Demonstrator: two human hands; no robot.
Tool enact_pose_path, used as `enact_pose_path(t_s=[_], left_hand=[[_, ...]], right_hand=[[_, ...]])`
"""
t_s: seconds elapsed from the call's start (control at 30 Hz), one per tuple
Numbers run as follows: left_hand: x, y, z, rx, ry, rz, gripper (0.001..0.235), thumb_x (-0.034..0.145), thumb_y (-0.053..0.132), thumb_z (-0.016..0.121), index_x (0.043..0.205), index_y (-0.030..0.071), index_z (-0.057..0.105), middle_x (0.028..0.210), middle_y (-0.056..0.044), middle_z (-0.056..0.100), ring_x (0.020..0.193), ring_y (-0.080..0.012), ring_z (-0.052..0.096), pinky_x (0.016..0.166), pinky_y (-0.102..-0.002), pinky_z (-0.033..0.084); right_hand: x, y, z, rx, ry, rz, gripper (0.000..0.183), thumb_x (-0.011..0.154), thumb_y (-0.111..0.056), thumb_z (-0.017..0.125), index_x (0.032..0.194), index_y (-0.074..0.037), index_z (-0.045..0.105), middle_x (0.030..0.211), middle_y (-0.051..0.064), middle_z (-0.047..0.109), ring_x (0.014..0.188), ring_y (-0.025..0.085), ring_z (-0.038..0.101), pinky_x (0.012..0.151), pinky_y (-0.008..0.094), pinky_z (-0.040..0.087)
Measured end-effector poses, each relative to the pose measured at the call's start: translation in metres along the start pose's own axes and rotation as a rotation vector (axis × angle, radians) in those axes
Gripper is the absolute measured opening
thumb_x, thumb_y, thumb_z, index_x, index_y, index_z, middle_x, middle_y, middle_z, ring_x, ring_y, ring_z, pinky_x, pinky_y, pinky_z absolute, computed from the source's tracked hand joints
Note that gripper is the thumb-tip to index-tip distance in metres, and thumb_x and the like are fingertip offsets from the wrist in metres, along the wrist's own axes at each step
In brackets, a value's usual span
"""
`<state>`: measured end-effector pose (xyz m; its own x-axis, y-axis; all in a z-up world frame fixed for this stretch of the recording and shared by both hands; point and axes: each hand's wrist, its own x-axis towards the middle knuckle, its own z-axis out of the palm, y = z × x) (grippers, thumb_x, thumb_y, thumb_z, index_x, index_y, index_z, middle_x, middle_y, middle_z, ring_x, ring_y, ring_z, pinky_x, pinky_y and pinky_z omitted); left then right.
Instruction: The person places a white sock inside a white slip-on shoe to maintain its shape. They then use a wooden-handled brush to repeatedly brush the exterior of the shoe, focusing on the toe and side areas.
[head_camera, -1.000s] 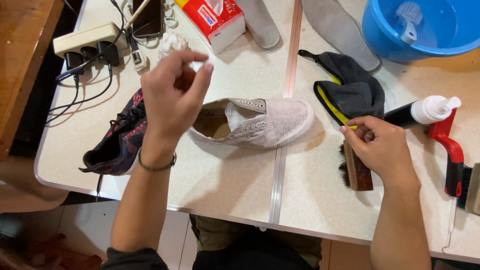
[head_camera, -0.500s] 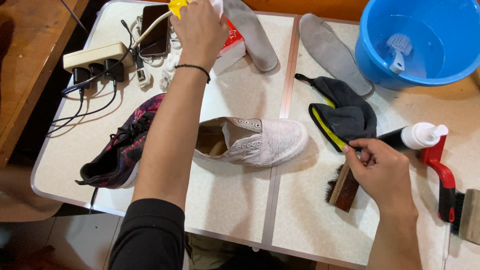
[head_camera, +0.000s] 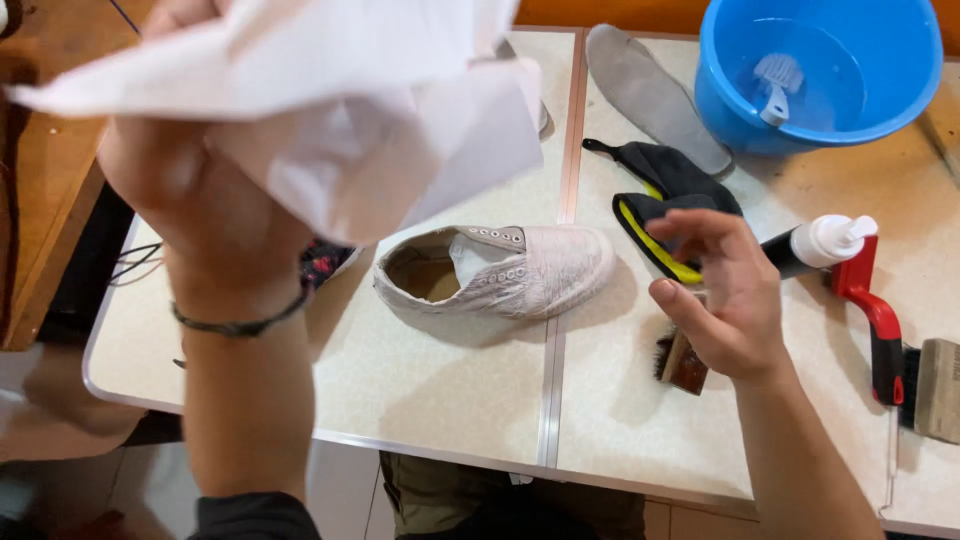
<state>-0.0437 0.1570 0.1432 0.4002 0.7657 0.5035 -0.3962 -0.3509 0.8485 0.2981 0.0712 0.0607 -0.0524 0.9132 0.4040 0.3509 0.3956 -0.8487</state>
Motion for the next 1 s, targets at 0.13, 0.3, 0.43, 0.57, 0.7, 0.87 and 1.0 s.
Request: enact_pose_path(t_s=[0.13,0.3,0.43,0.57,0.7,0.87,1.0], left_hand=[[0.023,0.019,0.033,-0.441,-0.121,0.080,0.043,0.091,0.046,0.079,0.099,0.013,0.054,0.102,-0.005,0.065,0.086,-0.0161,0.058,0.076,-0.029,0.044],[0.032,0.013,0.044,-0.236,0.024,-0.167,0.023,0.084,0.021,0.065,0.071,0.011,0.048,0.072,-0.005,0.058,0.060,-0.0115,0.047,0.057,-0.024,0.031],[0.029,0.000,0.033,-0.231,0.293,-0.285,0.014,0.084,0.008,0.071,0.095,-0.001,0.068,0.086,-0.008,0.071,0.078,-0.0172,0.069,0.071,-0.026,0.056],[0.031,0.004,0.036,0.020,0.228,-0.347,0.041,0.093,0.022,0.067,0.125,-0.002,0.063,0.116,-0.010,0.073,0.100,-0.0171,0.072,0.086,-0.027,0.062],[0.030,0.003,0.043,0.018,-0.041,-0.427,0.075,0.080,0.003,0.078,0.144,0.002,0.039,0.128,-0.020,0.066,0.109,-0.0292,0.073,0.086,-0.035,0.068],[0.032,-0.030,0.039,0.276,-0.081,-0.634,0.049,0.077,0.000,0.086,0.117,0.008,0.059,0.074,-0.004,0.069,0.058,-0.0064,0.057,0.050,-0.022,0.043],[0.032,-0.029,0.028,0.115,-0.021,-0.568,0.038,0.087,-0.001,0.072,0.122,0.005,0.057,0.105,-0.014,0.074,0.090,-0.0145,0.073,0.073,-0.021,0.061]], right_hand=[[0.036,-0.036,0.018,0.426,-0.142,0.027,0.082,0.090,-0.056,0.061,0.151,-0.006,0.037,0.151,0.013,0.049,0.140,0.026,0.050,0.107,0.036,0.046],[0.060,-0.075,0.033,0.583,-0.042,0.158,0.112,0.066,-0.054,0.080,0.154,-0.009,0.028,0.142,0.015,0.056,0.130,0.029,0.060,0.109,0.044,0.055],[0.057,-0.047,0.024,0.547,0.193,0.295,0.030,0.077,-0.031,0.085,0.089,-0.014,0.063,0.103,0.002,0.070,0.083,0.015,0.067,0.065,0.024,0.052],[0.060,-0.031,0.010,0.669,0.179,0.163,0.025,0.094,-0.021,0.075,0.115,-0.011,0.065,0.107,0.004,0.069,0.106,0.021,0.070,0.091,0.032,0.061],[0.060,-0.022,0.008,0.743,0.333,0.258,0.032,0.095,-0.026,0.074,0.118,-0.004,0.068,0.108,0.007,0.074,0.098,0.018,0.073,0.085,0.028,0.061],[0.074,-0.037,0.009,0.708,0.449,0.515,0.040,0.092,-0.027,0.070,0.126,-0.008,0.063,0.110,0.005,0.073,0.099,0.017,0.073,0.086,0.030,0.063],[0.081,-0.038,0.007,0.710,0.366,0.702,0.053,0.083,-0.021,0.073,0.133,-0.009,0.060,0.117,0.007,0.073,0.103,0.020,0.071,0.091,0.035,0.062]])
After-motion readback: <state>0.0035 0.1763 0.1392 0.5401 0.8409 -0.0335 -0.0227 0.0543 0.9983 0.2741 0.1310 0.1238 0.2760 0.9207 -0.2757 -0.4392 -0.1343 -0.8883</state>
